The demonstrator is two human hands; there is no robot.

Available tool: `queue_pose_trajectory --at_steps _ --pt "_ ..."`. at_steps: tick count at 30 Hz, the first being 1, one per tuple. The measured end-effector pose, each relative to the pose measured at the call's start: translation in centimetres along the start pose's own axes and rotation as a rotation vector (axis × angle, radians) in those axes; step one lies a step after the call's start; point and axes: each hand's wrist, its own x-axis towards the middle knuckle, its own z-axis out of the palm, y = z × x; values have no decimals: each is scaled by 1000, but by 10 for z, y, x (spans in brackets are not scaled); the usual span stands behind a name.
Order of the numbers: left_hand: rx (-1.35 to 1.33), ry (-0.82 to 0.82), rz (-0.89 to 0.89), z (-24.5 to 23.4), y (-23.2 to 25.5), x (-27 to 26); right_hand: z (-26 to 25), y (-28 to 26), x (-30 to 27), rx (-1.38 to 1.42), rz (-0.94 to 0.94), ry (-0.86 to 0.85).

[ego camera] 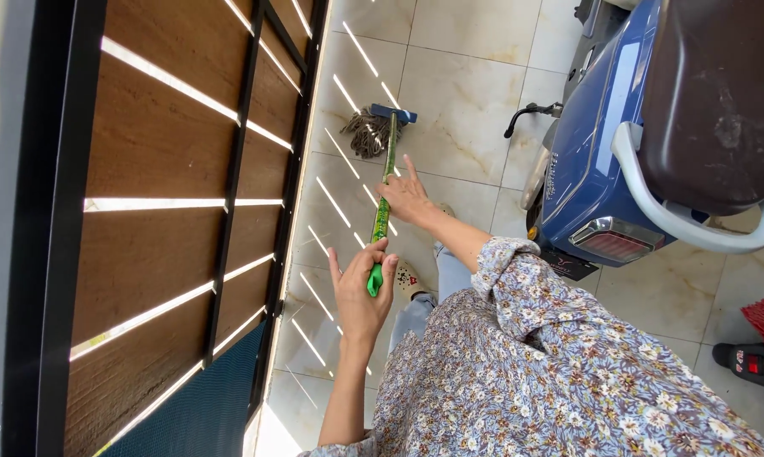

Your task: Mop the tiled floor and rinse the mop in a bucket under a faucet.

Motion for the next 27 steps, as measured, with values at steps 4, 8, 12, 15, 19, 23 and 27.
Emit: queue_pose_trajectory --at_steps 4,8,12,15,19,23,27 --pt "-73 -143 -91 34 -22 19 29 34 3 -70 116 -77" --pt "-197 -210 -163 52 -31 43 31 51 24 -3 180 -138" --pt "-268 -128 -261 66 -46 78 13 64 60 -54 164 -125" --pt "-290 -148 -319 77 -42 115 -11 81 82 -66 222 -160" --pt "-308 -191 -270 120 -39 150 -6 148 88 -53 323 -196" --pt "-348 -284 -281 173 -26 182 -27 218 72 -74 449 -177" --pt "-424 -422 -234 221 -9 207 -29 291 41 -77 588 -174"
